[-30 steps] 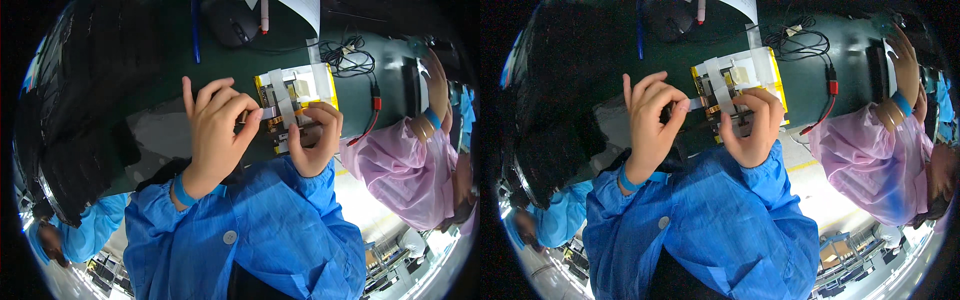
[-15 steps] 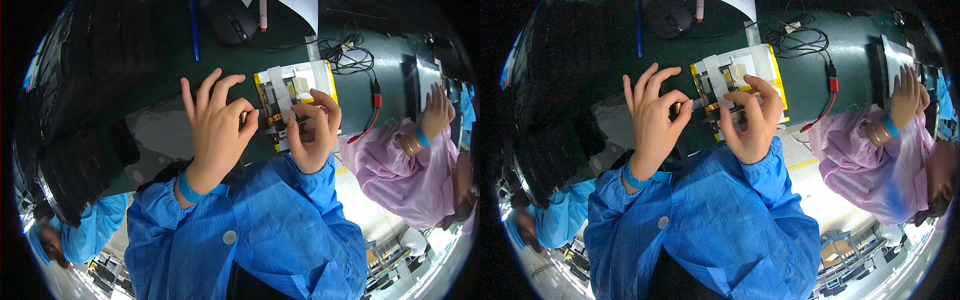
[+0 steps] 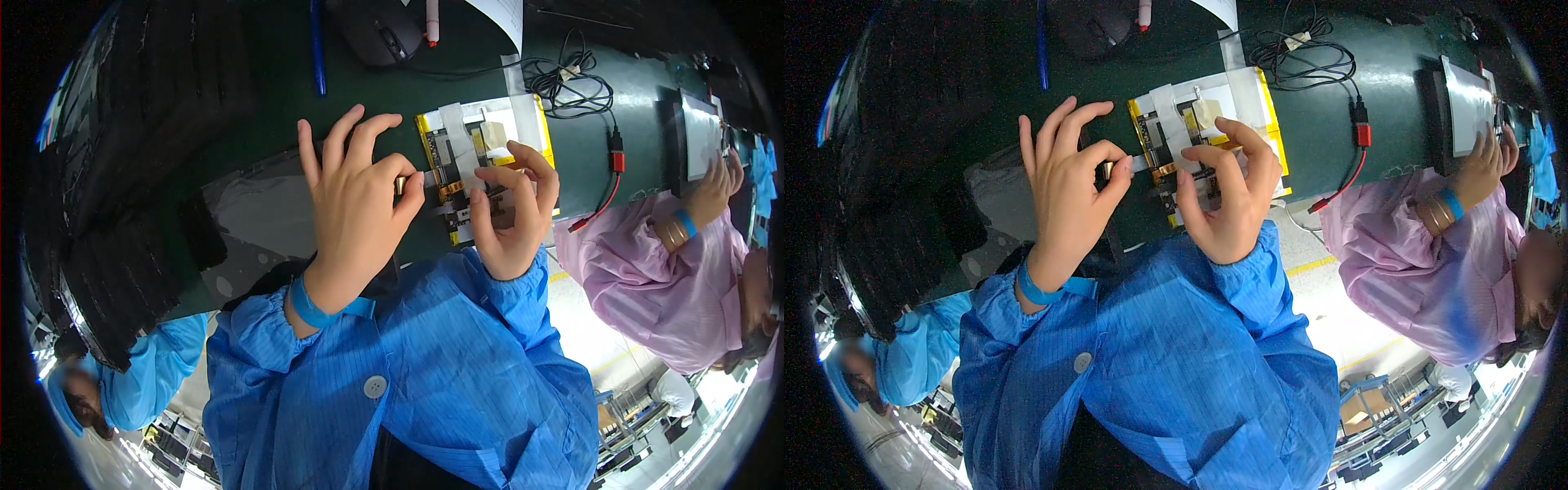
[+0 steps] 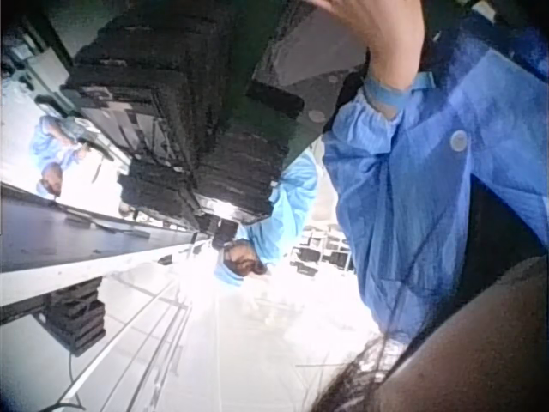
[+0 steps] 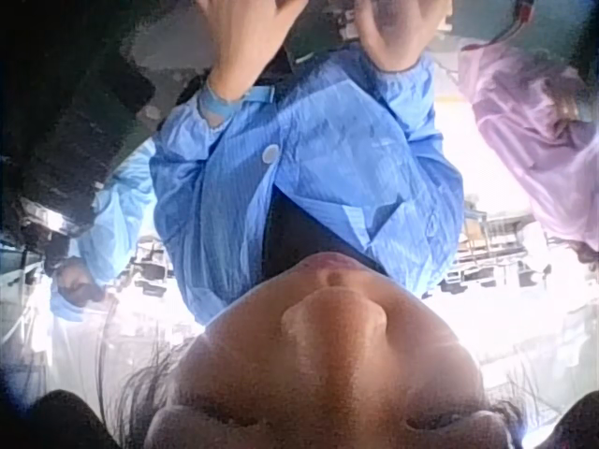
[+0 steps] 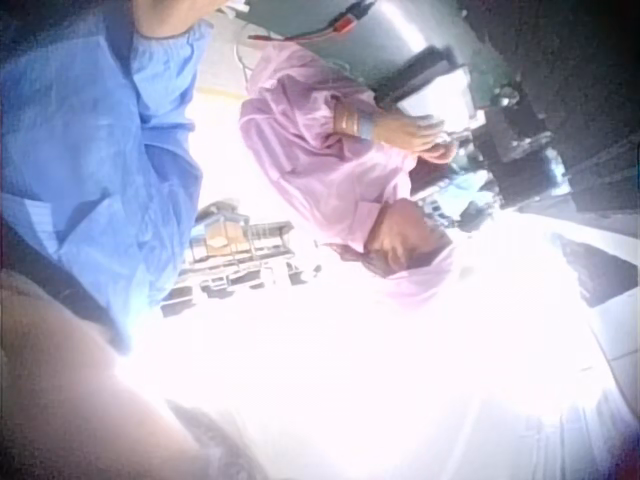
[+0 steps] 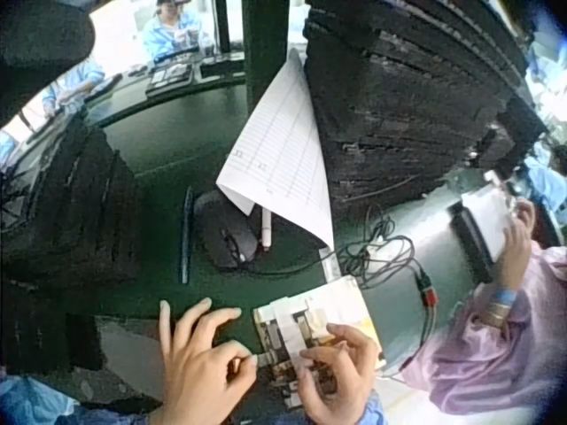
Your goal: The person tests tablet screens at a workstation by connecting ribbon cables to a test board, tapping and swiping the screens during functionality checks, marking tablet parts with a pen, and moving stacks of tablet assemblies.
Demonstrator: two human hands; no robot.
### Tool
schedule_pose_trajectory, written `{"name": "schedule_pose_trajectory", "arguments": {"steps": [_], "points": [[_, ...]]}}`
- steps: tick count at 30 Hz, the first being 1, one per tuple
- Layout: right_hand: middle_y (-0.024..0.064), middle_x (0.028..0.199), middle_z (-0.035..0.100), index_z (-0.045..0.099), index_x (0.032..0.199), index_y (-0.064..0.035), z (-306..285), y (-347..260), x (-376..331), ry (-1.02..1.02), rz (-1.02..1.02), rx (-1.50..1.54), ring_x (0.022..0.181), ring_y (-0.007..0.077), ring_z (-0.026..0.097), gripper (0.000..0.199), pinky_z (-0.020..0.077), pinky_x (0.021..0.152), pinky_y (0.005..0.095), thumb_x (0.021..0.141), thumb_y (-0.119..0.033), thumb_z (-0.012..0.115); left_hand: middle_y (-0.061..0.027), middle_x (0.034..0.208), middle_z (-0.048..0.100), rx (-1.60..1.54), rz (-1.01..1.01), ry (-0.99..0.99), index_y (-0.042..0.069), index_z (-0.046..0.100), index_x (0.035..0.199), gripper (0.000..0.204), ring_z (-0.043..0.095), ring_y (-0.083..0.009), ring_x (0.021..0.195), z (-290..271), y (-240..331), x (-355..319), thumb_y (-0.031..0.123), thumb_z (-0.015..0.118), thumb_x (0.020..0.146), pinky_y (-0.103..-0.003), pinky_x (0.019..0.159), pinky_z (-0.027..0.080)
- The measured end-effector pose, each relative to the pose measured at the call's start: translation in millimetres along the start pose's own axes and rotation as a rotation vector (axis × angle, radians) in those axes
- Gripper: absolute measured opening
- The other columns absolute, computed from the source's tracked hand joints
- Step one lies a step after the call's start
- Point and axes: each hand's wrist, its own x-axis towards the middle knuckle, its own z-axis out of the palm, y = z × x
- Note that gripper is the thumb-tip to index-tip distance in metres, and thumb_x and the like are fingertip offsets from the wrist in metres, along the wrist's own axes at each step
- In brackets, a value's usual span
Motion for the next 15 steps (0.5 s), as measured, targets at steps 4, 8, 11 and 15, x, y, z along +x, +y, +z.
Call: {"name": "schedule_pose_trajectory", "arguments": {"steps": [4,8,11,15], "points": [[0.0132,0.114,0.054,0.066,0.086,-0.0099,0.3,-0.1,-0.4,-0.003,-0.009,-0.011,0.098,0.0276,0.051,0.021,0.0362,0.085,0.0368,0.065,-0.008,0.07,-0.0023,0.121,0.053,0.02,0.01,-0.011,0.01,0.062,0.066,0.012,0.037,-0.0288,0.126,0.7,-0.1,-0.6,0.017,0.067,0.074,-0.055,0.109,0.008],[0.013,0.114,0.055,0.066,0.085,-0.01,0.1,-0.7,-0.7,0.001,-0.019,-0.028,0.097,0.0274,0.051,0.021,0.0362,0.084,0.0366,0.065,-0.008,0.07,-0.0022,0.122,0.053,0.033,0.015,-0.01,0.011,0.063,0.067,0.012,0.036,-0.0284,0.126,2.8,-1.6,-2.5,0.018,0.068,0.074,-0.055,0.109,0.008],[0.0127,0.114,0.055,0.067,0.086,-0.0104,-0.9,-0.9,-1.3,-0.005,-0.002,-0.021,0.097,0.0274,0.051,0.021,0.0363,0.084,0.0362,0.065,-0.008,0.07,-0.0016,0.121,0.054,0.007,0.011,-0.005,0.012,0.065,0.068,0.01,0.037,-0.0281,0.126,1.0,0.3,-1.3,0.019,0.068,0.074,-0.054,0.109,0.008],[0.0113,0.115,0.056,0.07,0.086,-0.0142,-3.6,-2.8,2.9,-0.056,-0.103,-0.112,0.097,0.0273,0.051,0.021,0.0359,0.084,0.0369,0.065,-0.011,0.07,-0.0011,0.12,0.055,0.012,0.015,0.003,0.013,0.066,0.069,0.008,0.038,-0.0276,0.125,1.9,-0.7,-1.0,0.019,0.069,0.074,-0.054,0.109,0.009]]}}
